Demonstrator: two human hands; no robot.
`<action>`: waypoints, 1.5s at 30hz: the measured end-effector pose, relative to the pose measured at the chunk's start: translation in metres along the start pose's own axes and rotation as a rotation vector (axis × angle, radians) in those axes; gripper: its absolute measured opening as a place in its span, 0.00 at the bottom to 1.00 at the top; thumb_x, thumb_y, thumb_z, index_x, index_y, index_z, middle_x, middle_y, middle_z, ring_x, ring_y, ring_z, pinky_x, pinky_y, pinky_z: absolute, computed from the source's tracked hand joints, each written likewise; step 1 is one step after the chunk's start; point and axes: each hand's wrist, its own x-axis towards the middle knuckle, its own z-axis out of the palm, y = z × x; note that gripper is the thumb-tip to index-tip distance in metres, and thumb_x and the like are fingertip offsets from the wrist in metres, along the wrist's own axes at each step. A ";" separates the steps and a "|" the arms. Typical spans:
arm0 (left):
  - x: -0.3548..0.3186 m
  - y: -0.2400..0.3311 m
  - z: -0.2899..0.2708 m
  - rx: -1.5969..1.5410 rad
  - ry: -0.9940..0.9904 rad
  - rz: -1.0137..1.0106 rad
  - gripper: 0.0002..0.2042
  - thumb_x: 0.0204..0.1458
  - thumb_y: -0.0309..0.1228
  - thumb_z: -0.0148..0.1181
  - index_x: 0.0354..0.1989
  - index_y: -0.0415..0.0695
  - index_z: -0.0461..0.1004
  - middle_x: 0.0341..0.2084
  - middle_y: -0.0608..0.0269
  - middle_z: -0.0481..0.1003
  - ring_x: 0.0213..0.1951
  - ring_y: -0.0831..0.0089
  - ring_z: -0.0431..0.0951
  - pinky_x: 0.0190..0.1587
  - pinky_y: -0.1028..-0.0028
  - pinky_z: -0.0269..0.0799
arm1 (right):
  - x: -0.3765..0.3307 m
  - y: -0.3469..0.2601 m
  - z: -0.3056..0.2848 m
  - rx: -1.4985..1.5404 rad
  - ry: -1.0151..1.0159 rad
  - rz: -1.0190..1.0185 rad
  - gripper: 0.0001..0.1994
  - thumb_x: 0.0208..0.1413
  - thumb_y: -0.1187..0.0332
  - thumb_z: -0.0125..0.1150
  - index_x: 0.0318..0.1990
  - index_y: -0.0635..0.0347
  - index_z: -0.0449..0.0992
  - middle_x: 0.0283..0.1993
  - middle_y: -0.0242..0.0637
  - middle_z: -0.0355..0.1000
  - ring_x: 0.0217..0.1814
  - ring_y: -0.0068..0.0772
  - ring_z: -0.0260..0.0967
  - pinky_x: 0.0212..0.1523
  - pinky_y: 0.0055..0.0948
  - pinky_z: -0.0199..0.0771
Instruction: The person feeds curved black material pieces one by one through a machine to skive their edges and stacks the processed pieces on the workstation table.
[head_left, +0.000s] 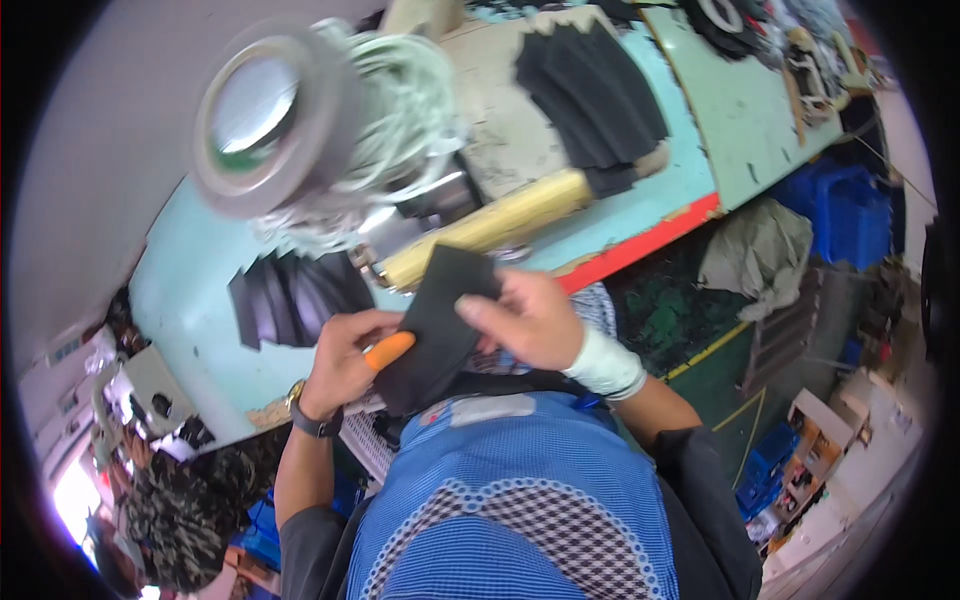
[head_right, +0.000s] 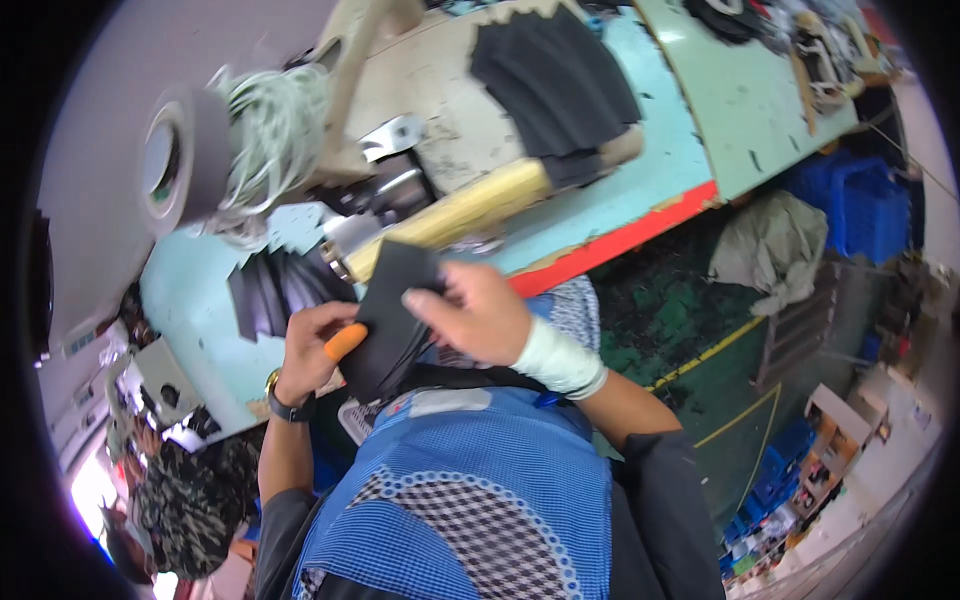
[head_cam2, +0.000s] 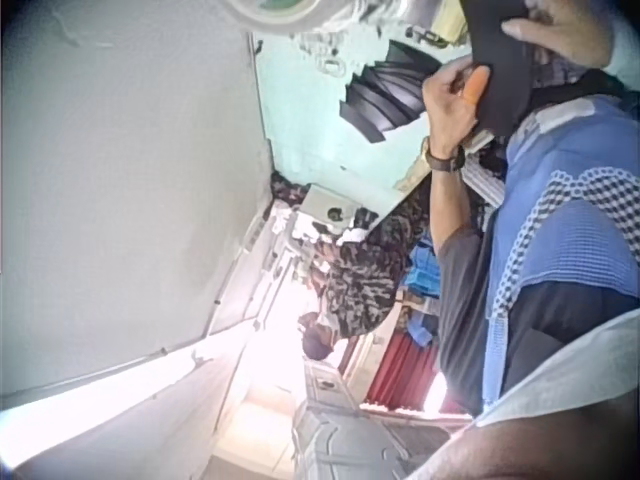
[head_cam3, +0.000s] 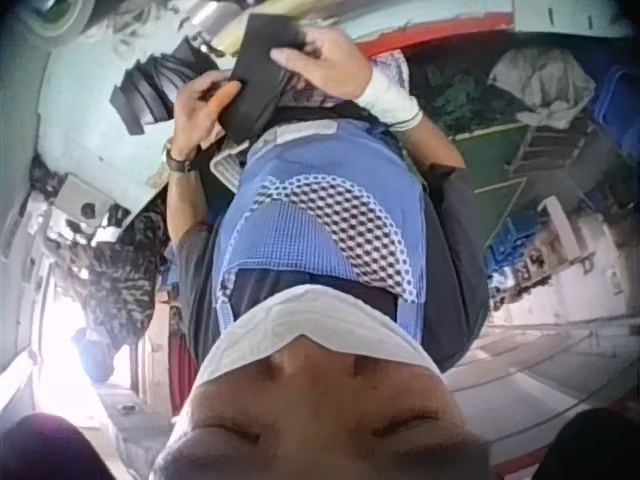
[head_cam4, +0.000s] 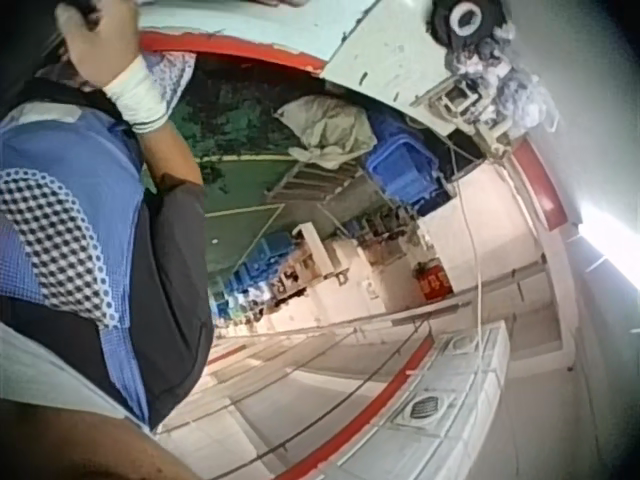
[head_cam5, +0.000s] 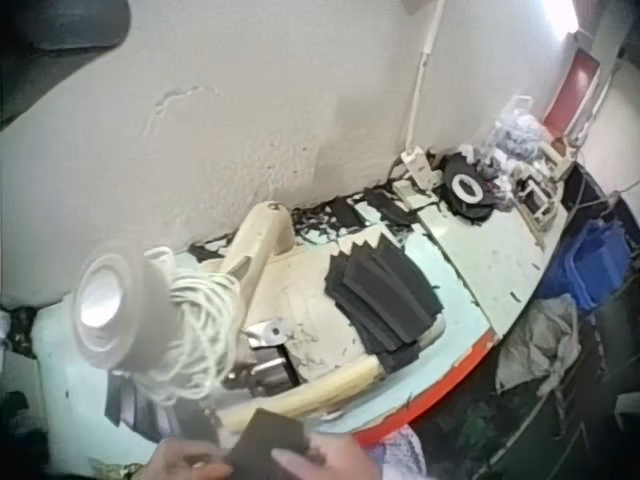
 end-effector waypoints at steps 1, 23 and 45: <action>0.002 0.009 0.000 0.087 0.027 0.047 0.12 0.55 0.26 0.64 0.44 0.33 0.77 0.35 0.59 0.80 0.39 0.79 0.78 0.44 0.77 0.74 | 0.002 -0.010 -0.003 -0.017 0.017 0.000 0.13 0.62 0.66 0.58 0.46 0.68 0.74 0.30 0.32 0.75 0.25 0.17 0.70 0.26 0.19 0.73; 0.036 0.049 -0.078 0.251 -0.104 0.070 0.13 0.64 0.31 0.51 0.50 0.36 0.76 0.41 0.64 0.79 0.42 0.80 0.74 0.48 0.77 0.69 | 0.056 -0.055 -0.052 -0.928 0.234 -0.674 0.17 0.47 0.71 0.68 0.46 0.64 0.76 0.36 0.44 0.75 0.36 0.41 0.75 0.40 0.32 0.76; 0.058 0.027 -0.074 0.394 -0.127 0.205 0.18 0.53 0.28 0.63 0.53 0.36 0.73 0.48 0.51 0.77 0.51 0.63 0.77 0.55 0.66 0.70 | 0.039 -0.104 -0.058 -1.137 0.183 -0.759 0.11 0.49 0.71 0.67 0.40 0.65 0.79 0.35 0.44 0.78 0.34 0.40 0.76 0.37 0.31 0.75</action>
